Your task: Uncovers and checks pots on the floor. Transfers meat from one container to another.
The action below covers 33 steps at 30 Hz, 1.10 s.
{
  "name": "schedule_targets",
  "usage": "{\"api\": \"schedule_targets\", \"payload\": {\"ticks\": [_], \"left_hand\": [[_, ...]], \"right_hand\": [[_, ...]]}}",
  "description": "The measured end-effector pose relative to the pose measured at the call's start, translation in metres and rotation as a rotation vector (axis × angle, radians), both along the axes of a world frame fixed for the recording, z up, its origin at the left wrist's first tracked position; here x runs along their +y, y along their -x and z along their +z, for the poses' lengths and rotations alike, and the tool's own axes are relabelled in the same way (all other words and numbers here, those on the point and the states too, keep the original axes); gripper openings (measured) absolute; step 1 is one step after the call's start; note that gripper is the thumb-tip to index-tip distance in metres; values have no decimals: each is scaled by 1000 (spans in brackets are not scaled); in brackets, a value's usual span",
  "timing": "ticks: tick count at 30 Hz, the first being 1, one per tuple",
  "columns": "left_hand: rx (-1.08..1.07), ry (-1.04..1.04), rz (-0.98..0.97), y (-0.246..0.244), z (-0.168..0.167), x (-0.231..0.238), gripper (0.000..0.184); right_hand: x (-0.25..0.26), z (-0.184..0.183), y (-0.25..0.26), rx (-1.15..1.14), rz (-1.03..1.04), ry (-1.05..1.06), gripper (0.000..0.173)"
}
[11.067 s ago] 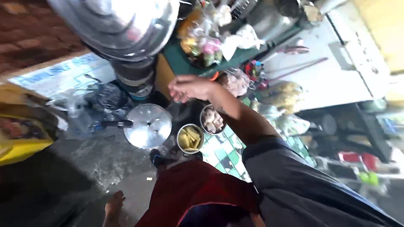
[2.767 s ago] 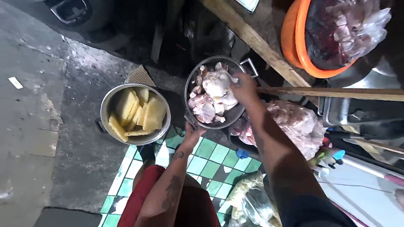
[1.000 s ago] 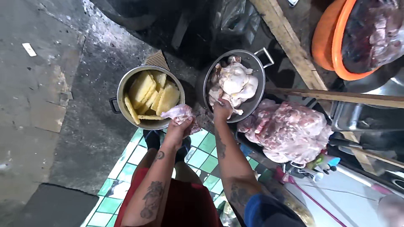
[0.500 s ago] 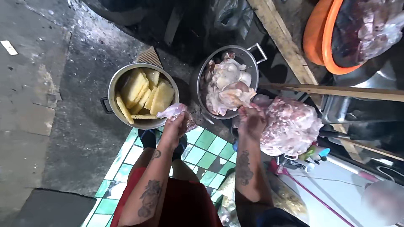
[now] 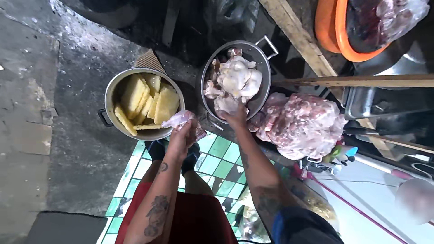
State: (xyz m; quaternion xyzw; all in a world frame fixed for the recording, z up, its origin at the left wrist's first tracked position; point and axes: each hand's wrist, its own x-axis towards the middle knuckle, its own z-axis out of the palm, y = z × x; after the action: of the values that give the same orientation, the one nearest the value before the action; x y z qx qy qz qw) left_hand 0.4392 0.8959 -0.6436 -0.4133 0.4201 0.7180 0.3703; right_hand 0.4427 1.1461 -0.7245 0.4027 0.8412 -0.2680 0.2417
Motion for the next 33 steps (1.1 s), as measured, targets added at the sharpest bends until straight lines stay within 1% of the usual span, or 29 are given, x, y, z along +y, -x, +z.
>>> {"api": "schedule_targets", "payload": {"ticks": [1,2,4,5,7,8,9,11,12,14,16,18,20,23,24,25,26,27,28,29,31,32,33], "left_hand": [[4,1,-10,-1,0,2,27],[10,1,-19,-3,0,3,26],[21,-5,-37,-3,1,4,25],[15,-2,-46,-3,1,4,25],[13,-2,-50,-4,1,2,25],[16,-5,-44,-5,0,2,25],[20,-10,-38,-5,-1,1,26],[19,-16,-35,-5,-1,3,27],[9,-16,-36,-5,-1,5,28],[-3,-16,-57,-5,1,9,27],[-7,-23,-80,-6,2,11,26],[-3,-30,-86,-6,2,13,26],[23,-36,-99,-9,-2,15,29],[114,-103,-106,-17,-11,13,39],[150,-139,-110,-19,-12,12,47],[176,-178,-114,-20,-12,12,58],[191,-219,-125,-21,-9,11,74],[184,-266,-119,-21,-6,9,88],[162,-299,-104,-21,-3,7,91],[141,-325,-84,-21,-4,5,83],[86,-303,-87,-18,-2,6,48],[56,-287,-88,-17,0,7,39],[29,-274,-85,-16,2,9,34]], "right_hand": [[-8,-7,2,-35,59,-27,114],[-14,-14,5,-71,106,-62,111],[-15,-24,9,-71,119,-107,98],[-11,-24,11,-59,102,-105,89],[6,-19,16,-6,19,-34,63],[19,-20,16,33,-45,34,54],[34,-22,15,53,-138,142,51],[60,-21,8,40,-370,393,53],[68,-16,5,12,-480,487,51],[73,3,2,1,-651,633,38],[70,23,-6,79,-748,769,31],[62,38,-16,196,-803,885,31],[46,59,-23,264,-820,976,32],[6,96,-27,250,-659,1032,31],[-9,105,-28,236,-574,1024,31],[-24,112,-29,231,-467,981,30],[-39,115,-30,251,-333,901,28],[-55,114,-31,300,-191,777,23],[-70,111,-31,347,-70,627,22],[-84,110,-33,367,10,494,26],[-95,107,-36,401,120,308,32],[-91,105,-36,419,151,252,34],[-80,100,-34,440,169,191,37]]}}
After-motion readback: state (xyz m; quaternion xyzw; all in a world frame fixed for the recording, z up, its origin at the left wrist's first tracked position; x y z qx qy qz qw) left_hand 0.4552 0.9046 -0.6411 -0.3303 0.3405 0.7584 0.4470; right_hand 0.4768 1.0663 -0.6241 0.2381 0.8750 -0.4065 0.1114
